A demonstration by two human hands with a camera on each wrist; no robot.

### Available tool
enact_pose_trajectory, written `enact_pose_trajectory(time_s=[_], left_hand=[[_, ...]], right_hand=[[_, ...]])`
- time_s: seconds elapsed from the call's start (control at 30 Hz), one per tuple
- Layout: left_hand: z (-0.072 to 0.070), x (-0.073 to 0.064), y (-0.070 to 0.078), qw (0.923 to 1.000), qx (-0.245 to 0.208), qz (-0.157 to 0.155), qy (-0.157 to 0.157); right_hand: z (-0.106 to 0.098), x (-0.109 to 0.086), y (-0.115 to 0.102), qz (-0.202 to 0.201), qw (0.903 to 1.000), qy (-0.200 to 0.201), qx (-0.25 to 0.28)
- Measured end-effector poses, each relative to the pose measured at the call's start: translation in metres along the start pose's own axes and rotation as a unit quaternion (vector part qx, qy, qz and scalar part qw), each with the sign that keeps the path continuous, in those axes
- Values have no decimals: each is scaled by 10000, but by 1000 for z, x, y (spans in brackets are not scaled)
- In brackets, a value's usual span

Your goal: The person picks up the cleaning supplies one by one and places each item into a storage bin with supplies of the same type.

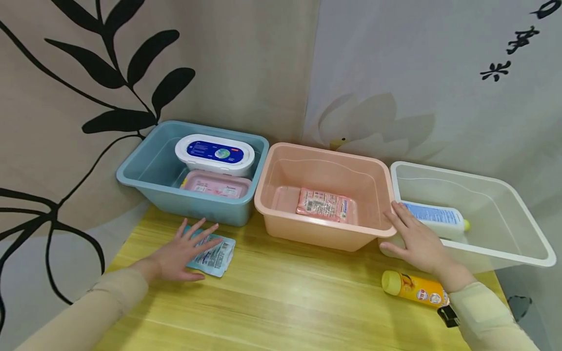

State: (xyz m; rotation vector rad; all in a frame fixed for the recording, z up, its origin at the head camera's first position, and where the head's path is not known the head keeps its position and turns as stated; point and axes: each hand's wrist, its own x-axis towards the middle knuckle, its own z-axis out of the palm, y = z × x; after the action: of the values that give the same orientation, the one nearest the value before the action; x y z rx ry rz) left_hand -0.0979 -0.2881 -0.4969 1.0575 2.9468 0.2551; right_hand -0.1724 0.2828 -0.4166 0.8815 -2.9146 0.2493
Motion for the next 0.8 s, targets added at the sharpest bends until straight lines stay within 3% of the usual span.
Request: enact_pose_trajectory(time_s=[0.33, 0.53, 0.8], left_hand=[[17, 8, -5, 9994, 221, 132, -237], [21, 13, -9, 9977, 262, 84, -613], [32, 12, -12, 9975, -131, -7, -693]], right_hand=[[1, 1, 1, 48, 10000, -47, -15], [1, 0, 1, 23, 10000, -19, -10], [-1, 1, -1, 41, 10000, -1, 6]])
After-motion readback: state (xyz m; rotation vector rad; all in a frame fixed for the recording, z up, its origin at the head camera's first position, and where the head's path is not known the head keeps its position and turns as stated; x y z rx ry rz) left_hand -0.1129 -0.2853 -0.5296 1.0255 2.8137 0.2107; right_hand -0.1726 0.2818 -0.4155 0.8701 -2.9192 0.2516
